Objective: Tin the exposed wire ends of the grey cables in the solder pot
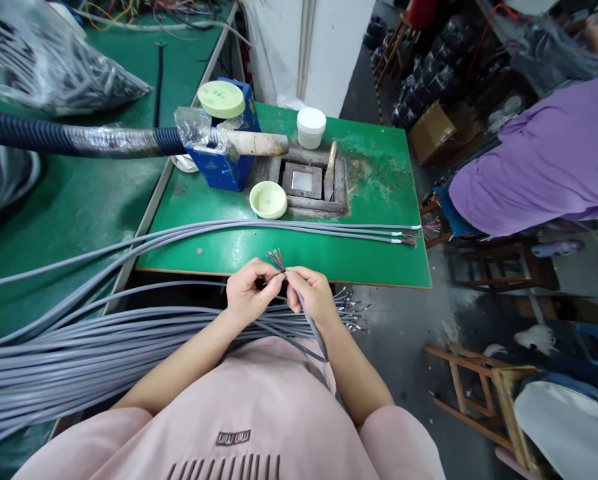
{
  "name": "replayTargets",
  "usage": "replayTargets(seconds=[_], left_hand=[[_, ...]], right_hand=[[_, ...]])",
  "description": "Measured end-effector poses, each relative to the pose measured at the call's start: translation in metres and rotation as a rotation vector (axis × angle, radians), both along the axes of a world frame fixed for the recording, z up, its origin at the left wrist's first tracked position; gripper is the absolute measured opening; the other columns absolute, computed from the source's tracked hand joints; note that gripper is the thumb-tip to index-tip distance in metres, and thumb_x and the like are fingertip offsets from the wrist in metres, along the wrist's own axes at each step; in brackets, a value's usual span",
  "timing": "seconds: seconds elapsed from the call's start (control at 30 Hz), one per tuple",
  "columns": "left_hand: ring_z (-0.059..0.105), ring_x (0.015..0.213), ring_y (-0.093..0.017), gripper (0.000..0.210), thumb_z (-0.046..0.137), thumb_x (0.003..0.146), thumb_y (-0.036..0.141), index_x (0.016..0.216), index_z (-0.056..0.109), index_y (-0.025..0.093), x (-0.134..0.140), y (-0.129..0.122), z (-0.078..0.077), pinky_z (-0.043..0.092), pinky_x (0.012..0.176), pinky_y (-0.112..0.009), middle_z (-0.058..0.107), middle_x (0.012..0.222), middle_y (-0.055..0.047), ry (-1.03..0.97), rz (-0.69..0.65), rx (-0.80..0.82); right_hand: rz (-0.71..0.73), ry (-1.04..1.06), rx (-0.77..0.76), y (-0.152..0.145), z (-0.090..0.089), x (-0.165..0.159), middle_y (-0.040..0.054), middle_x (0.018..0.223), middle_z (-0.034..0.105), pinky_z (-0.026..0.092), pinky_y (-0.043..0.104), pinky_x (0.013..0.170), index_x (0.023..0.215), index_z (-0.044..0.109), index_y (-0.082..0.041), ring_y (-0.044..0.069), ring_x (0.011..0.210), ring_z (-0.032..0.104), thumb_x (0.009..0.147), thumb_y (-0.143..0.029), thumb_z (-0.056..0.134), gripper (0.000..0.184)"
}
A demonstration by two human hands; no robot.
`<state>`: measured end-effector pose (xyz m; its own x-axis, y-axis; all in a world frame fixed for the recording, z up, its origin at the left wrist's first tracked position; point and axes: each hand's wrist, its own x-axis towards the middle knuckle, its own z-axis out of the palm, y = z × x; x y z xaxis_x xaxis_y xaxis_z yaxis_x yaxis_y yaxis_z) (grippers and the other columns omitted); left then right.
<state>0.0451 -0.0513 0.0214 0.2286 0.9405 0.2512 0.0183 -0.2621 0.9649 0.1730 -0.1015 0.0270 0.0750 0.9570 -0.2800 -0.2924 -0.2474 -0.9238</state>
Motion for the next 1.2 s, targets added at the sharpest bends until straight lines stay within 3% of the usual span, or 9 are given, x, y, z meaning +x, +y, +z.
replayTargets(seconds=[0.1,0.23,0.4,0.53,0.77,0.9,1.03,1.2], left_hand=[[0.049,0.055,-0.013,0.011,0.069,0.073,0.025,0.062,0.067,0.024,-0.002,-0.001,-0.005,0.042,0.063,-0.027,0.060,0.056,0.000,0.078,-0.071,0.104],[0.051,0.054,-0.012,0.008,0.072,0.071,0.025,0.063,0.069,0.024,0.000,-0.004,-0.007,0.044,0.063,-0.028,0.062,0.055,0.000,0.061,-0.117,0.079],[0.054,0.047,-0.011,0.014,0.071,0.073,0.031,0.067,0.064,0.020,0.009,-0.010,-0.005,0.043,0.051,-0.024,0.063,0.055,0.001,-0.216,-0.095,-0.266],[0.049,0.041,-0.007,0.022,0.076,0.068,0.033,0.067,0.060,0.017,0.016,-0.007,-0.007,0.039,0.044,-0.019,0.057,0.049,0.004,-0.417,-0.060,-0.498],[0.048,0.041,-0.005,0.027,0.077,0.065,0.035,0.067,0.057,0.017,0.010,0.004,-0.001,0.040,0.043,-0.018,0.059,0.053,0.004,-0.545,0.012,-0.604],[0.053,0.048,-0.007,0.026,0.074,0.070,0.039,0.073,0.060,0.017,-0.002,0.013,-0.001,0.041,0.048,-0.019,0.062,0.058,0.003,-0.538,0.104,-0.545],[0.055,0.059,-0.009,0.017,0.071,0.073,0.032,0.076,0.064,0.018,-0.012,0.018,-0.009,0.044,0.058,-0.021,0.063,0.064,0.001,-0.312,0.167,-0.343],[0.054,0.065,-0.012,0.007,0.065,0.079,0.025,0.076,0.068,0.020,-0.013,0.019,-0.016,0.041,0.067,-0.025,0.062,0.066,0.000,0.059,0.008,-0.001]], right_hand=[[-0.023,0.132,-0.006,0.005,-0.001,0.001,-0.0090,0.034,0.043,0.027,0.020,0.032,0.071,0.059,-0.018,0.006,0.027,0.031,0.080,-0.051,0.061,0.034],[-0.017,0.163,-0.042,0.008,0.003,-0.001,-0.0100,0.031,0.041,0.025,0.019,0.032,0.072,0.061,-0.017,0.005,0.026,0.028,0.074,-0.044,0.068,0.028],[-0.115,0.167,0.023,0.009,0.003,-0.003,-0.0087,0.039,0.048,0.031,0.019,0.038,0.078,0.064,-0.018,0.006,0.033,0.038,0.072,-0.033,0.068,0.017],[-0.151,-0.076,0.113,0.011,0.006,-0.002,-0.0057,0.048,0.055,0.037,0.021,0.042,0.079,0.065,-0.019,0.007,0.039,0.044,0.076,-0.033,0.065,0.015],[-0.136,-0.597,0.205,0.016,0.024,-0.001,-0.0039,0.053,0.055,0.037,0.022,0.046,0.074,0.063,-0.020,0.009,0.045,0.047,0.083,-0.032,0.061,0.016],[-0.102,-0.760,0.277,0.040,0.045,0.010,-0.0045,0.052,0.053,0.035,0.023,0.047,0.073,0.061,-0.019,0.008,0.045,0.044,0.084,-0.032,0.059,0.017],[-0.051,-0.913,0.341,0.090,0.061,0.025,-0.0039,0.050,0.053,0.034,0.023,0.049,0.067,0.059,-0.017,0.009,0.046,0.044,0.081,-0.030,0.059,0.019],[0.109,-1.237,0.325,0.156,0.060,0.028,-0.0017,0.053,0.055,0.033,0.025,0.056,0.062,0.061,-0.014,0.011,0.054,0.047,0.074,-0.021,0.059,0.014]])
